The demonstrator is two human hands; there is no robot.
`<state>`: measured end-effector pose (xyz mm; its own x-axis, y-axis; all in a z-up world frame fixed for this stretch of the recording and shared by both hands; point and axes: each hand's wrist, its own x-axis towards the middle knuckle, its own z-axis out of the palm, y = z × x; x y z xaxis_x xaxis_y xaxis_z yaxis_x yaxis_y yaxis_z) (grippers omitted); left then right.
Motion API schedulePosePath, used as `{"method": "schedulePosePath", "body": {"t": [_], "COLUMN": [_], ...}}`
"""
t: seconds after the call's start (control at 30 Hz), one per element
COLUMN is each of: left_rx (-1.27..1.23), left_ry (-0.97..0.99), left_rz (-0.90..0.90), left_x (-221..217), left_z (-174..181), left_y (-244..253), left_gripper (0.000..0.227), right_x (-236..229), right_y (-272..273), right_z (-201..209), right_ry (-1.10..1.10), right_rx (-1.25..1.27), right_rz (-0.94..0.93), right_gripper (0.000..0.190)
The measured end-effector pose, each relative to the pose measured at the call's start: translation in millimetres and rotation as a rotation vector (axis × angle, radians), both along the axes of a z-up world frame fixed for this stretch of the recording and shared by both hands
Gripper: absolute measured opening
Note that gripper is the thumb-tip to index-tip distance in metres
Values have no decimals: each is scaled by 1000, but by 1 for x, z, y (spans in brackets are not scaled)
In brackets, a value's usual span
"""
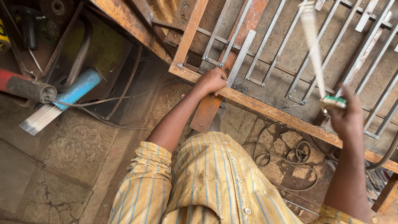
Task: The person aligns metal bars onto a metal frame using a measuring tape and welds the pieces into place with a welding electrode holder.
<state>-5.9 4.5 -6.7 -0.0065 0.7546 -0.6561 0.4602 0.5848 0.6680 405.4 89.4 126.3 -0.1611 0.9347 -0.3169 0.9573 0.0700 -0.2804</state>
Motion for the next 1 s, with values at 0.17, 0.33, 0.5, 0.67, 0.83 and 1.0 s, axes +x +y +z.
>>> {"method": "schedulePosePath", "body": {"t": [0.17, 0.33, 0.5, 0.67, 0.83, 1.0], "left_rx": [25, 3, -98, -107, -210, -286], "left_ry": [-8, -12, 48, 45, 71, 61], "left_rz": [-24, 13, -30, 0, 18, 23], "left_x": [0, -1, 2, 5, 7, 6], "left_z": [1, 28, 24, 16, 9, 18], "left_y": [0, 3, 6, 7, 4, 12], "left_gripper": [19, 18, 23, 28, 35, 35], "right_x": [-31, -9, 3, 26, 136, 244], "right_y": [30, 68, 110, 178, 315, 451], "right_z": [14, -40, -50, -30, -82, -165], "right_ry": [316, 504, 493, 332, 489, 522], "right_rx": [-87, -79, -47, -221, 381, 597], "right_rz": [-307, -341, -428, -377, -192, -83], "right_gripper": [87, 66, 47, 41, 42, 52]}}
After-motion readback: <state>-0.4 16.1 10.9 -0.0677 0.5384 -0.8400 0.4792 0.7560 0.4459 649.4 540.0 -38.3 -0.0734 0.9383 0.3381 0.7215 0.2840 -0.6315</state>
